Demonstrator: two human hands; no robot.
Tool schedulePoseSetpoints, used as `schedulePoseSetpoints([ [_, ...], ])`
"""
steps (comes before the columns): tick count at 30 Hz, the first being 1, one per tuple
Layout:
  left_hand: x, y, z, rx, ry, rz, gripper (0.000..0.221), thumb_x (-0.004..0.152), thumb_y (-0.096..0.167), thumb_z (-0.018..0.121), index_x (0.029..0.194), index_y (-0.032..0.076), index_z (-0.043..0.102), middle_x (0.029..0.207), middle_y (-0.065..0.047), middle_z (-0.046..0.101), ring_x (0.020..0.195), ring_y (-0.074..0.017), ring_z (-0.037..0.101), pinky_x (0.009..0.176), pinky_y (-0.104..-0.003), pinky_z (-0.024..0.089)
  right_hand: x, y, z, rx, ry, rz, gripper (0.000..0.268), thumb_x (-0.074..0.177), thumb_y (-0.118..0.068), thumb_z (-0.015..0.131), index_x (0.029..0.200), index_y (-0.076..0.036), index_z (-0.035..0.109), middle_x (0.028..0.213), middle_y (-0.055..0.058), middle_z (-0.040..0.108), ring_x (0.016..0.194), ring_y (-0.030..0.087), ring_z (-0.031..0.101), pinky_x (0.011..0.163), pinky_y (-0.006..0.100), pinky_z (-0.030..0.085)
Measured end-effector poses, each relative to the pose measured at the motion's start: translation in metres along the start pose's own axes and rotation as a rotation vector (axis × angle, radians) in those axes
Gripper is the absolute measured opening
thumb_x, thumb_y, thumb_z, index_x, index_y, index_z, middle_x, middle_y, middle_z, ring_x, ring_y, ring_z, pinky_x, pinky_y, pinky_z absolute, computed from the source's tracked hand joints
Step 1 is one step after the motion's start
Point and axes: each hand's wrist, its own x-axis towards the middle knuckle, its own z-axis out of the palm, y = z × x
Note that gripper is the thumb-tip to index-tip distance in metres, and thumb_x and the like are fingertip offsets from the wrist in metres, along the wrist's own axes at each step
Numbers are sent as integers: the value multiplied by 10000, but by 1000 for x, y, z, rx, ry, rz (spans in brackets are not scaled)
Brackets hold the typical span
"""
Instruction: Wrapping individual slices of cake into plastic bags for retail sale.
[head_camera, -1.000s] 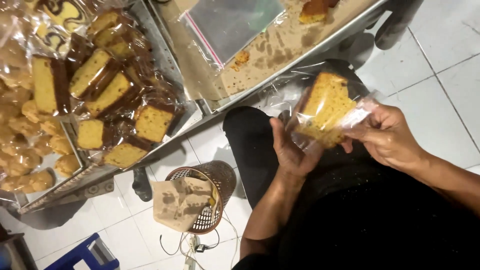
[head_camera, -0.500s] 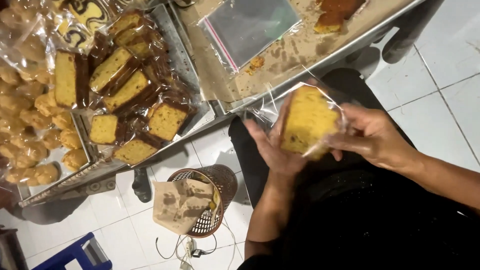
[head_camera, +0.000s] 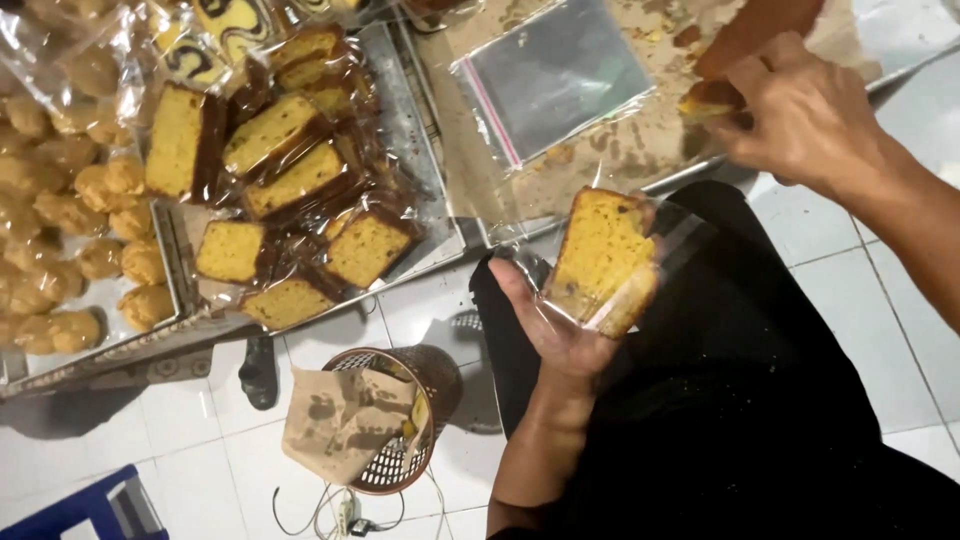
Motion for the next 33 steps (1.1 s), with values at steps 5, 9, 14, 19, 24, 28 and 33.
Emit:
schedulePoseSetpoints([
  [5, 1, 4, 16, -114, -47, -28, 1099, 784, 423, 774, 1699, 82, 269, 1673, -328, 233, 1510, -499, 308, 1239, -628, 369, 9, 0, 13, -177, 12, -57, 487, 951, -367, 658, 1382, -154, 737, 1001, 104, 688, 648, 174, 669, 553, 256, 573],
  [9, -2, 2, 16, -105, -25, -37, 1020, 811, 282, 679, 1695, 37, 236, 1627, -333, 304, 1460, -519, 385, 1172, -608, 486, 12, 7, 22, -156, -53, -16, 423, 1000, -482, 655, 1267, -173, 766, 1127, 44, 730, 837, 162, 678, 649, 278, 573],
  [14, 5, -7, 34, -54, -33, -15, 879, 880, 327, 665, 1648, 6, 383, 1604, -337, 402, 1482, -466, 430, 1320, -536, 346, 17, 12, 25, -49, -134, 10, 396, 1004, -458, 669, 1238, -157, 778, 1113, 57, 761, 983, 206, 686, 781, 354, 572],
  [19, -3, 3, 29, -78, 13, 28, 727, 976, 313, 601, 1568, -66, 416, 1506, -296, 502, 1370, -439, 529, 1205, -559, 456, 10, 32, 30, 108, 131, -89, 322, 992, -286, 814, 1206, -46, 793, 997, 88, 712, 749, 203, 640, 711, 301, 527],
  [24, 5, 8, 29, 156, 104, 122, 618, 1010, 297, 579, 1513, -42, 462, 1427, -277, 559, 1283, -422, 594, 1086, -523, 552, -8, 11, -46, 557, 188, -198, 291, 1007, 90, 786, 1256, 224, 718, 1048, 318, 725, 813, 334, 718, 623, 342, 589],
  [28, 9, 8, 35, 369, 164, 193, 449, 1051, 263, 588, 1440, 38, 578, 1402, -133, 640, 1295, -266, 621, 1150, -464, 474, -42, -12, -63, 1475, -36, 121, 306, 915, 235, 485, 1219, 245, 518, 1024, 391, 625, 643, 351, 649, 518, 291, 524],
  [33, 5, 6, 35, 195, 98, 142, 489, 1066, 170, 608, 1495, -24, 473, 1460, -219, 559, 1342, -338, 571, 1193, -495, 468, -67, -28, -90, 1516, -99, 148, 291, 890, 109, 520, 1178, 128, 559, 865, 244, 685, 613, 250, 690, 489, 268, 572],
])
